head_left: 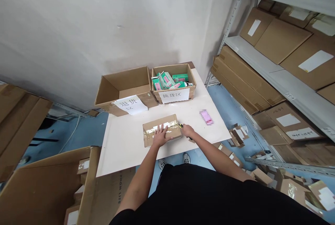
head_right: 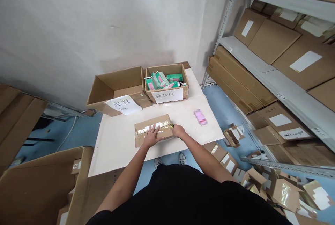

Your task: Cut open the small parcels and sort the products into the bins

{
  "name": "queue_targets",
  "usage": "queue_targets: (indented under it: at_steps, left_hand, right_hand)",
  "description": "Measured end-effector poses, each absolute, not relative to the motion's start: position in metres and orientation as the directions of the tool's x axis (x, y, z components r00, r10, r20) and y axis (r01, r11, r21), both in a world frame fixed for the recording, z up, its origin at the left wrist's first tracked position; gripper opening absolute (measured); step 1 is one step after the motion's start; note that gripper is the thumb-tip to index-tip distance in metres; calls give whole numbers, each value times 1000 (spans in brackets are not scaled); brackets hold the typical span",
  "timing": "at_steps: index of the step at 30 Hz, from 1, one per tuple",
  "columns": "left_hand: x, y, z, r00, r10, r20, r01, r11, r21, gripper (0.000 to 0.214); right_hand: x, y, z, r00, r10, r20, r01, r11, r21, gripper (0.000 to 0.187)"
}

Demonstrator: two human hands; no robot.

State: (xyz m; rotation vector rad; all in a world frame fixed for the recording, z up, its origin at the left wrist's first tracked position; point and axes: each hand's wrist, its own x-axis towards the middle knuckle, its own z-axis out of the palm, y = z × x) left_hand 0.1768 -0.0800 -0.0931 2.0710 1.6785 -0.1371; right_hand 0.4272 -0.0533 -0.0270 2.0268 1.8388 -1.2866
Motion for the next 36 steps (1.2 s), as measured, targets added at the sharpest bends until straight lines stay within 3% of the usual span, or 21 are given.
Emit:
queue_targets:
  at_steps: [19, 25, 28, 31, 36]
  left_hand:
    - [174, -77, -99, 235, 903, -361, 950, -134, 283, 100]
    - [163, -76, -91, 250, 920, -303, 928, -138, 345, 99]
    - [140, -84, -89, 27, 975, -220, 957, 39, 287, 80]
    - [123, -95, -83, -245, 941, -233, 940, 289, 180, 70]
    - [149, -110, -59, -187, 905, -382, 954, 260, 149, 58]
  right_hand:
    - [440, -77, -67, -118, 755, -645, 627, -447, -638, 20]
    - [420, -102, -85, 160, 881, -445, 592, -446, -671, 36]
    - [400, -106, -94, 146, 882, -447, 661, -423, -619, 53]
    - [392, -93, -100, 155, 854, -497, 657, -465, -594, 61]
    - [415, -30, -99, 332, 819, -468, 595, -566, -570, 63]
